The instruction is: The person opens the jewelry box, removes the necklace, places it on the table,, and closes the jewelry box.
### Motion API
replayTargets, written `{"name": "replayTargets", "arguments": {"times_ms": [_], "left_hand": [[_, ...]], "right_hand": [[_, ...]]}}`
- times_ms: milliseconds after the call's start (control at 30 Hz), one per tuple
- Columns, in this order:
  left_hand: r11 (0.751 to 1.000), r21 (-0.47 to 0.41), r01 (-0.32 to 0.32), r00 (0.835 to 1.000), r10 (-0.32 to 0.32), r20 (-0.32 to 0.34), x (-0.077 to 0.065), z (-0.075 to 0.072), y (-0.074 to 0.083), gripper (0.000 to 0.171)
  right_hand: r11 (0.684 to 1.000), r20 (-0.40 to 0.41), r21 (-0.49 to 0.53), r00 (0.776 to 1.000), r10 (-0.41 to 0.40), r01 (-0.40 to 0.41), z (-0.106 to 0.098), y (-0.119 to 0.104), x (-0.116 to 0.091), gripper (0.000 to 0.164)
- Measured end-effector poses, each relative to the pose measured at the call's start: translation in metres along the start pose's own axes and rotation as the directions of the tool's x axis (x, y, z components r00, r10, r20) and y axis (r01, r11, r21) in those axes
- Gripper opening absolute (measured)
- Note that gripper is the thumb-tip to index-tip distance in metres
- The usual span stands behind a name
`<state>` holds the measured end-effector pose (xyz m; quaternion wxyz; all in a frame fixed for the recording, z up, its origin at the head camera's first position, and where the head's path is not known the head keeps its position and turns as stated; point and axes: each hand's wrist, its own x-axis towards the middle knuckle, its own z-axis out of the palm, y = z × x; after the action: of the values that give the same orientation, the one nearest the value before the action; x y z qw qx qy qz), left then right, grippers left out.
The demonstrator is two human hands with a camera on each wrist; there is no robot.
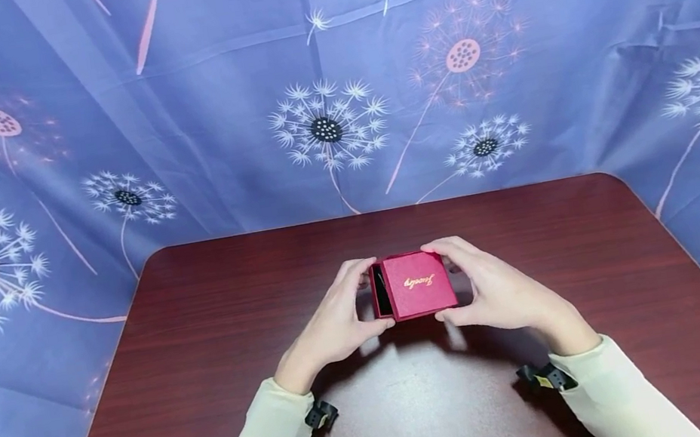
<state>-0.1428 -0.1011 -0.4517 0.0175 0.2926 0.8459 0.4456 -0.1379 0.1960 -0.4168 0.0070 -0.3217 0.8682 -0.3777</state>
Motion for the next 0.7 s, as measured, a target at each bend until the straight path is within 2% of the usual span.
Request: {"name": "replayTargets", "arguments": {"times_ms": [300,700], "left_hand": [[1.0,0.022,0.005,1.0,-0.004,-0.025,-0.001,-0.001,0.0,0.093],[1.0,0.017,0.014,1.0,-0.014,-0.024,-0.003,-0.001,0.0,0.094]], "right_hand": [[0.991,-0.014,-0.127,0.999,0.048,-0.049,-0.03,-0.005,-0.01,0.096],[0.947,-0.018,-0.317,0.999,0.045,-0.048,-0.074,-0.001,-0.034,0.098]]}}
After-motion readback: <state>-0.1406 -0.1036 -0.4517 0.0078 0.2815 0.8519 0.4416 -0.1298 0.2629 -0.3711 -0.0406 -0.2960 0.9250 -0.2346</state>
